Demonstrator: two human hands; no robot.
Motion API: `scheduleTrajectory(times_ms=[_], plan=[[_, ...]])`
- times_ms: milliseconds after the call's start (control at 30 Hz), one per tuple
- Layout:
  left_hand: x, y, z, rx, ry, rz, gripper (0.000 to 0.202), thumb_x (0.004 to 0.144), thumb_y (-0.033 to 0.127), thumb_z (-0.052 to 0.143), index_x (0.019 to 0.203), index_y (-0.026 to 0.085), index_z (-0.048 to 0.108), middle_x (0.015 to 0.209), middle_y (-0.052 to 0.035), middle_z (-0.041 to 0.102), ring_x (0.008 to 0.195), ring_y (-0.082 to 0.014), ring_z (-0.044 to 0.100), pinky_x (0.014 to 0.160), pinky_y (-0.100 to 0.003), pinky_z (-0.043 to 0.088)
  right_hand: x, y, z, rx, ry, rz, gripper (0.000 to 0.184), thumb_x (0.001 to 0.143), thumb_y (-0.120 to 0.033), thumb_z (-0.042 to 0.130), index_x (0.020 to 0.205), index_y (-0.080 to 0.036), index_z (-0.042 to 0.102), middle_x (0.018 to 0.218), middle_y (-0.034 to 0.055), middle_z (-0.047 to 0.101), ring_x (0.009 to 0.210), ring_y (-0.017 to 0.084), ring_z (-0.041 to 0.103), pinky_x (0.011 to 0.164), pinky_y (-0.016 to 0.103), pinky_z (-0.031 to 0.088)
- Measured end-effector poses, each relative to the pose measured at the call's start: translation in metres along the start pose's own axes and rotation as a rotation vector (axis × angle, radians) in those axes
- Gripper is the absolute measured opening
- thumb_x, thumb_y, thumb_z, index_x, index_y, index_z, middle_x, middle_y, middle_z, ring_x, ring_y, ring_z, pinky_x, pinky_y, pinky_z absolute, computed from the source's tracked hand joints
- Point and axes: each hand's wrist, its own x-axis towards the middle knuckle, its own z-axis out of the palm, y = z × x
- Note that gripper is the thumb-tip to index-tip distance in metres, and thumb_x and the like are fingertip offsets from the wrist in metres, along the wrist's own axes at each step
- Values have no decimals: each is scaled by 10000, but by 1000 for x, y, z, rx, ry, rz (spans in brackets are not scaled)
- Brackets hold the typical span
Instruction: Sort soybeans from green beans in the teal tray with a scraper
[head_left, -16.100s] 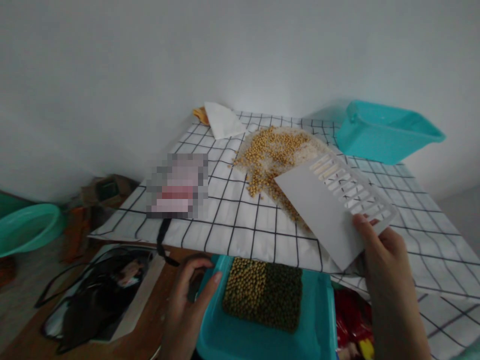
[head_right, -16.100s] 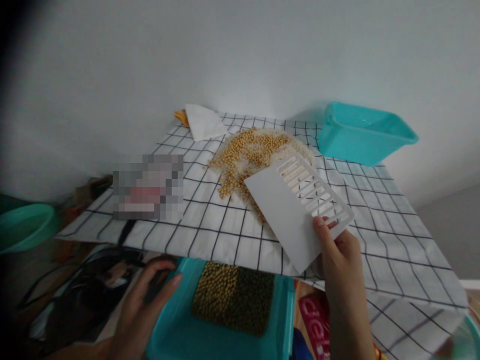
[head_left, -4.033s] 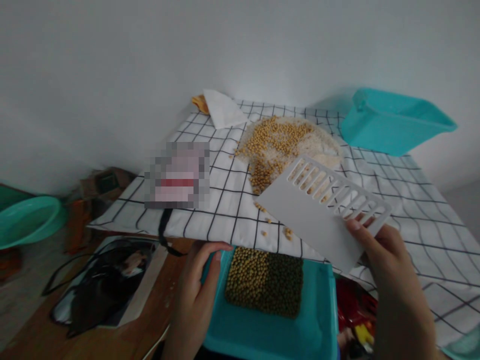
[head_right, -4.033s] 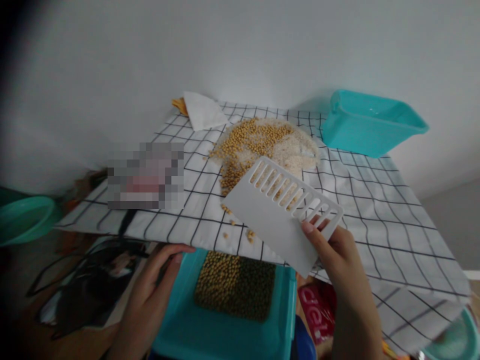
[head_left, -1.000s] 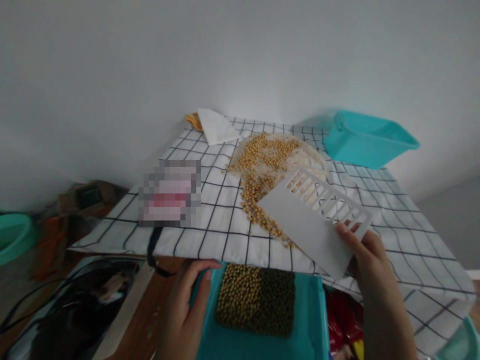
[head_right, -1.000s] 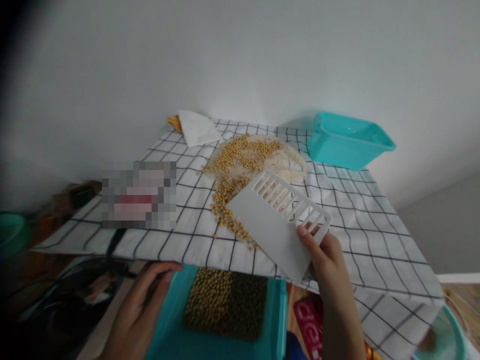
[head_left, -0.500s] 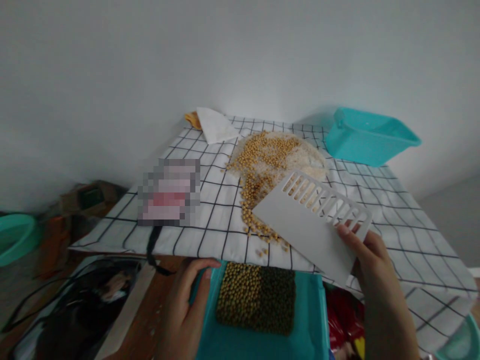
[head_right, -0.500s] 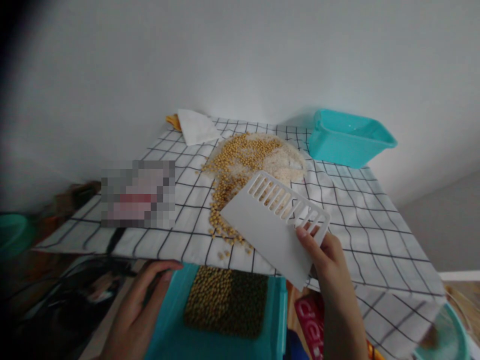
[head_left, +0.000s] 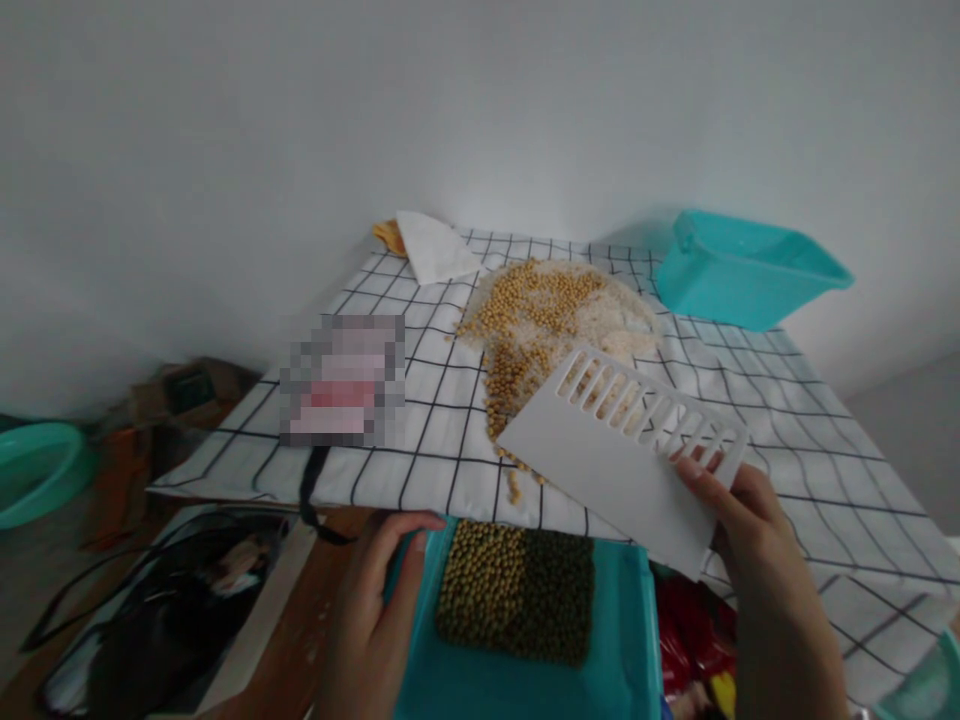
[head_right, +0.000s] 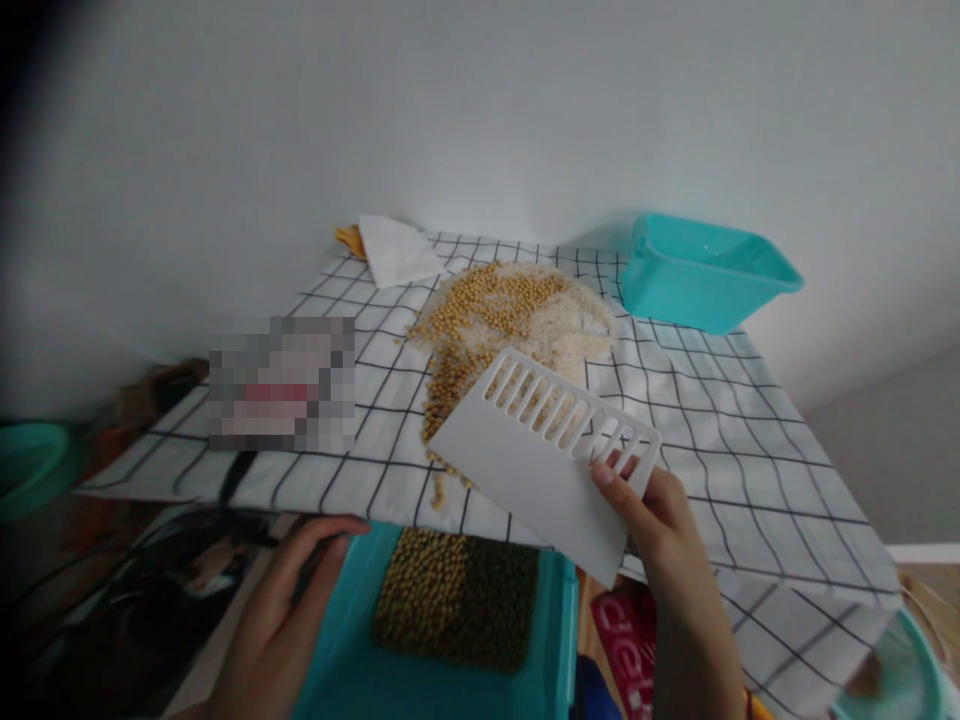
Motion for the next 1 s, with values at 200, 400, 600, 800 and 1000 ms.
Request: scheduleTrajectory(times_ms=[200, 400, 600, 800, 1000], plan=[[-3, 2, -1, 223, 15, 256, 171, 997, 251, 450, 994, 267, 620, 972, -7, 639, 936, -187, 636, 843, -296, 483, -3, -1, -1, 29, -10, 69, 380, 718, -550, 805, 682, -190, 691, 574, -8, 536, 492, 113, 436, 422, 215, 309], [-8, 14, 1, 455, 22, 419, 237, 993, 109, 404, 1083, 232, 585, 1078, -51, 580, 987, -200, 643, 831, -298, 486, -2, 1, -5, 20, 20, 143, 373, 669, -550, 826, 716, -196, 717, 578, 3, 556, 484, 134, 471, 402, 233, 366], [-10, 22, 0, 508, 18, 417, 294, 940, 18, 423, 1064, 223, 593, 1049, -63, 591, 930, -220, 659, 795, -329, 511, -7, -2, -4, 24, 85, 160, 357, 625, -515, 862, 701, -199, 713, 560, 9, 570, 464, 144, 497, 390, 243, 395], [-13, 19, 2, 435, -11, 357, 339, 950, 10, 406, 1127, 230, 593, 1103, -77, 587, 1031, -241, 655, 863, -381, 529, -14, -10, 3, 42, 142, 140, 338, 630, -491, 861, 688, -208, 687, 558, 14, 579, 435, 153, 505, 364, 250, 389], [-13, 16, 3, 401, -40, 311, 326, 960, 23, 396, 1109, 246, 582, 1119, -67, 580, 1027, -230, 654, 864, -377, 525, -14, -15, 6, 37, 163, 124, 387, 565, -500, 877, 702, -193, 685, 619, 21, 599, 471, 165, 542, 387, 267, 438]])
